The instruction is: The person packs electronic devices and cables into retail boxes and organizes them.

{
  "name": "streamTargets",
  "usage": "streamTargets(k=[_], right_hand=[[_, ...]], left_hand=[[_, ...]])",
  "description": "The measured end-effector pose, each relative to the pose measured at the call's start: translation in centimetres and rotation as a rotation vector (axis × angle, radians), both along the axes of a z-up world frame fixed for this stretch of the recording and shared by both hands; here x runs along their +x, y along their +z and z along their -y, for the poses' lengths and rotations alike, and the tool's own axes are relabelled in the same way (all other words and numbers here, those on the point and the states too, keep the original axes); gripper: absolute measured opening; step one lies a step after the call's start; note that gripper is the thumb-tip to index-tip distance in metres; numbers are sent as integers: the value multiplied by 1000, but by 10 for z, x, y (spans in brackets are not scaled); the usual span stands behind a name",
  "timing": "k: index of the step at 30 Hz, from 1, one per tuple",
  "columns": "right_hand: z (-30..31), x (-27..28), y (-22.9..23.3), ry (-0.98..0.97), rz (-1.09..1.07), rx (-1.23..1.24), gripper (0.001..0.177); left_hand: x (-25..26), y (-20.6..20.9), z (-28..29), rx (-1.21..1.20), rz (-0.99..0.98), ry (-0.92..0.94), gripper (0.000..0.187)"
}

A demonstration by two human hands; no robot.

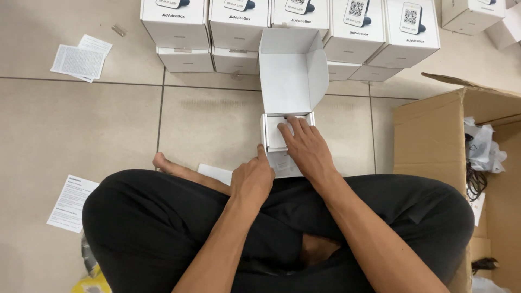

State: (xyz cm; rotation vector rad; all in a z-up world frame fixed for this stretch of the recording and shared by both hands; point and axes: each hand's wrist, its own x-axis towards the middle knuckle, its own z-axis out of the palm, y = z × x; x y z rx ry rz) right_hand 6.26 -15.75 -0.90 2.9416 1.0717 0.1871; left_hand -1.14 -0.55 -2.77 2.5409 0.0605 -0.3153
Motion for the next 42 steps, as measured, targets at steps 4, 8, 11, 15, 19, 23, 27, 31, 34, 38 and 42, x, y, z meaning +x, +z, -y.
streamTargets(k=[4,8,11,15,19,23,27,31,34,38,42], right_hand=[[3,-4,-15,-5,45,-133,58],[1,-11,4,16,-70,51,59],[8,-14,2,22,-97,155,57],[11,-19,-3,34,-74,153,52],[5,-20,0,3,-128,98,52],[8,-22,-4,23,-89,113,52],[12,-24,-4,9,-67,164,51],[16,-27,10,8,-103,193,55],[17,-30,27,-47,-156,224,51],[24,-35,47,-193,-204,385,35],[30,-45,87,-388,-376,551,32]], left_hand=[[1,0,-1,8,-10,3,62],[1,10,-3,6,-83,-12,66],[0,13,-4,8,-71,-17,65],[-1,3,-3,28,-29,-17,63],[1,9,-4,19,-44,-30,66],[-1,11,-5,40,-41,-27,65],[-1,22,-7,30,-42,-35,70],[-1,38,-8,-5,32,0,79],[-1,48,-6,7,135,53,78],[-2,65,-3,-27,241,88,67],[-3,76,5,-137,381,92,58]])
